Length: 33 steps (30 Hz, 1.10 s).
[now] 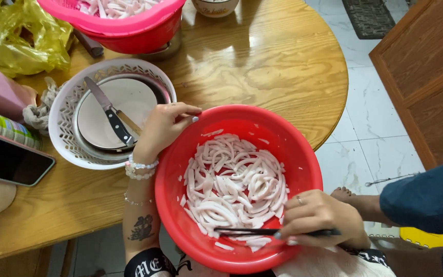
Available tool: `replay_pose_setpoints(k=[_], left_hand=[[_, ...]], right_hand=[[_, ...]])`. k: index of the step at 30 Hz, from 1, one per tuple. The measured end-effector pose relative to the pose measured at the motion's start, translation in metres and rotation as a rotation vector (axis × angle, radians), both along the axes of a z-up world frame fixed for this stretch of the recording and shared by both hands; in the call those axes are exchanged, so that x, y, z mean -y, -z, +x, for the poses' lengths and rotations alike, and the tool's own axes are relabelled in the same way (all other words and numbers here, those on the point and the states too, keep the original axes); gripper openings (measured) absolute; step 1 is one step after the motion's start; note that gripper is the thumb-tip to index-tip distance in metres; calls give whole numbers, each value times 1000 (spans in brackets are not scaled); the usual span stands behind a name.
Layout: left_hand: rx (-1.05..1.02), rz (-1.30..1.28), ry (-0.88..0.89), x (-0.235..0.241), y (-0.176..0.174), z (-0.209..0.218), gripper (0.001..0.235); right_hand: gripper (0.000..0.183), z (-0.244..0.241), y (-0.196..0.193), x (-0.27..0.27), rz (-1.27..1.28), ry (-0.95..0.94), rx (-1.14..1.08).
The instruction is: Stirring and separating shredded ingredients in a bowl using chopsticks.
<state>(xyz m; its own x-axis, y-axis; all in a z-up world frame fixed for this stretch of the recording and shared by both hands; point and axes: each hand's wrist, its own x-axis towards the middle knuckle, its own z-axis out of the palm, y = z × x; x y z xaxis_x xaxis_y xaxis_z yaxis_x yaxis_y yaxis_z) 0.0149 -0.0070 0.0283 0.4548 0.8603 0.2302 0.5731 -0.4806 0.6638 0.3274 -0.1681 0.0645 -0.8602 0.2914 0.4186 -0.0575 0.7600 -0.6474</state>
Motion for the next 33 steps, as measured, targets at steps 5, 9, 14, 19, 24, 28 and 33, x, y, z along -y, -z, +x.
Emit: replay_pose_setpoints(k=[5, 9, 14, 19, 24, 28, 33], left_hand=[[30, -11, 5, 2, -1, 0, 24], [22, 10, 3, 0, 0, 0, 22], [29, -8, 6, 3, -2, 0, 23], [26, -19, -15, 1, -1, 1, 23], [19, -33, -8, 1, -3, 1, 24], [11, -36, -8, 1, -2, 1, 24], [18, -61, -19, 0, -2, 1, 23]], right_hand=[[16, -12, 1, -5, 135, 292, 42], [16, -3, 0, -8, 211, 420, 67], [25, 32, -3, 2, 130, 348, 4], [36, 29, -7, -4, 74, 135, -188], [38, 15, -3, -11, -89, 24, -144], [37, 29, 13, -14, -24, 135, -79], [36, 58, 52, -23, 170, 499, -610]])
